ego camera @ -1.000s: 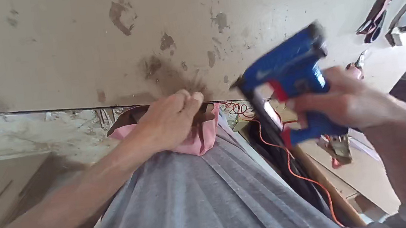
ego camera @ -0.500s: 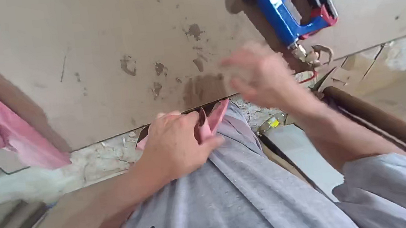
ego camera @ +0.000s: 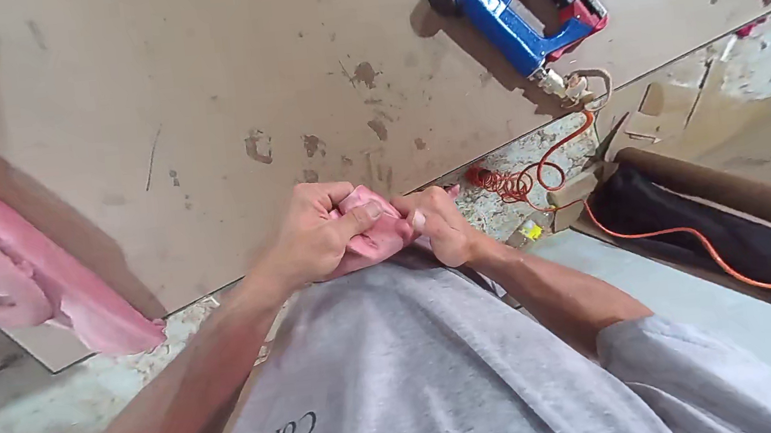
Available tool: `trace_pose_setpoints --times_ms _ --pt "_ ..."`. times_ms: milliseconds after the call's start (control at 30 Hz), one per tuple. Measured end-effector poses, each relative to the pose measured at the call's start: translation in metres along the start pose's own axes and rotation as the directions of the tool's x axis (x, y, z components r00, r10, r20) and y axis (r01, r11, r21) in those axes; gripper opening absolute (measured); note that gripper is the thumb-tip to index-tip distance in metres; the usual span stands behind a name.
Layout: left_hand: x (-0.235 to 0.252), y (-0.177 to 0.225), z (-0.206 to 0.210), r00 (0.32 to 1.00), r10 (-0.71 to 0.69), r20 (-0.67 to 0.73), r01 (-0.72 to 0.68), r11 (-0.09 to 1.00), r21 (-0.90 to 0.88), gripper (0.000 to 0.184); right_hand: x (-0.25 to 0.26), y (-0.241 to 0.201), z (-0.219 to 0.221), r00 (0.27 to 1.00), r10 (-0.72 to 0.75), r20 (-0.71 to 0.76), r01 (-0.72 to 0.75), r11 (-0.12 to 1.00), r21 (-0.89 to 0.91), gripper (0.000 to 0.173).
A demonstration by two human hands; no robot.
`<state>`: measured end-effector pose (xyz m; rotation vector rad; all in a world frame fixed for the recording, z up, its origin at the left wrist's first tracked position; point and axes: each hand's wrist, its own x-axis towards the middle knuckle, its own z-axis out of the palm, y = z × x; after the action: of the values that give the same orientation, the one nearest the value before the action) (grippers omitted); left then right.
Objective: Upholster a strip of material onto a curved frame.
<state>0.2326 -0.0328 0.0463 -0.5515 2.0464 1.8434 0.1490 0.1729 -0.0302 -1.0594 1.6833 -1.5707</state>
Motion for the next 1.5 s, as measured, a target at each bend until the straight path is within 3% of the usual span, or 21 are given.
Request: trace_pose_setpoints --times_ms 167,300,367,433,500,533,600,633,733,800,867,967,1033,1100,1133,1200,1267,1333,1500 --pt "-0.002 -0.025 0.007 1.0 0.005 -0.022 -0.005 1.0 -0.008 0.026 -0.009 0.006 -0.003 0.984 -0.002 0.178 0.029 0.988 -0.15 0.088" --pt "0.001 -0.032 0.008 0.998 -0.009 -0.056 0.011 1.0 0.027 0.028 -0.001 0.02 0.003 0.976 -0.175 0.132 0.21 0.919 -0.333 0.074" --pt "0.002 -0.032 0.007 0.996 -0.058 -0.065 0.059 0.998 0.017 0.029 0.008 0.025 0.006 0.965 -0.247 0.092 0.263 0.902 -0.342 0.073" --pt "0.001 -0.031 0.011 0.99 -0.106 -0.096 0.109 0.994 0.027 0.03 0.014 0.021 0.012 0.983 -0.184 0.025 0.184 0.947 -0.264 0.066" --pt "-0.001 -0.029 0.017 0.981 -0.138 -0.136 0.148 0.987 0.069 0.033 0.018 0.009 0.009 0.999 0.021 -0.026 -0.025 0.98 -0.196 0.064" --pt "-0.001 -0.028 0.02 0.977 -0.156 -0.145 0.17 0.981 0.092 0.033 0.02 0.0 0.0 0.989 0.121 -0.088 -0.14 0.955 -0.261 0.059" --pt "-0.005 -0.026 0.025 0.968 -0.205 -0.144 0.222 0.967 0.121 0.03 0.03 -0.012 -0.044 0.931 0.22 -0.29 -0.353 0.737 -0.577 0.038" --pt "-0.009 -0.025 0.027 0.965 -0.221 -0.139 0.239 0.962 0.131 0.03 0.038 -0.014 -0.075 0.894 0.236 -0.381 -0.445 0.574 -0.688 0.041" --pt "-0.016 -0.028 0.028 0.971 -0.195 -0.138 0.218 0.961 0.171 0.032 0.052 0.021 -0.16 0.801 0.253 -0.543 -0.595 0.229 -0.771 0.085" --pt "-0.019 -0.027 0.029 0.98 -0.148 -0.132 0.173 0.961 0.214 0.03 0.057 0.04 -0.186 0.794 0.349 -0.497 -0.566 0.129 -0.814 0.095" --pt "-0.019 -0.027 0.031 0.981 -0.138 -0.136 0.166 0.961 0.223 0.029 0.076 0.04 -0.197 0.8 0.436 -0.413 -0.507 0.122 -0.853 0.096" --pt "-0.021 -0.026 0.034 0.976 -0.15 -0.155 0.18 0.962 0.206 0.026 0.111 0.03 -0.2 0.742 0.557 -0.373 -0.475 0.043 -0.879 0.1" --pt "-0.022 -0.026 0.035 0.976 -0.143 -0.165 0.176 0.962 0.207 0.026 0.129 0.01 -0.2 0.669 0.618 -0.413 -0.512 -0.02 -0.859 0.081" --pt "-0.022 -0.026 0.034 0.969 -0.163 -0.184 0.198 0.961 0.192 0.026 0.144 -0.026 -0.198 0.623 0.689 -0.371 -0.584 0.095 -0.806 0.044" --pt "-0.023 -0.025 0.035 0.966 -0.183 -0.182 0.215 0.96 0.181 0.026 0.144 -0.048 -0.197 0.577 0.759 -0.301 -0.651 0.204 -0.731 0.032" --pt "-0.023 -0.024 0.036 0.961 -0.184 -0.204 0.221 0.959 0.179 0.025 0.139 -0.094 -0.191 0.404 0.913 -0.063 -0.823 0.333 -0.461 0.035" --pt "-0.023 -0.026 0.038 0.957 -0.175 -0.231 0.217 0.962 0.168 0.025 0.136 -0.125 -0.173 0.195 0.963 0.185 -0.925 0.244 -0.291 0.033" --pt "-0.023 -0.029 0.039 0.956 -0.159 -0.247 0.203 0.965 0.164 0.024 0.132 -0.138 -0.156 0.065 0.93 0.362 -0.953 0.165 -0.253 0.029" --pt "-0.023 -0.034 0.041 0.956 -0.129 -0.264 0.175 0.971 0.16 0.022 0.128 -0.134 -0.133 -0.003 0.849 0.528 -0.953 0.157 -0.258 0.027"
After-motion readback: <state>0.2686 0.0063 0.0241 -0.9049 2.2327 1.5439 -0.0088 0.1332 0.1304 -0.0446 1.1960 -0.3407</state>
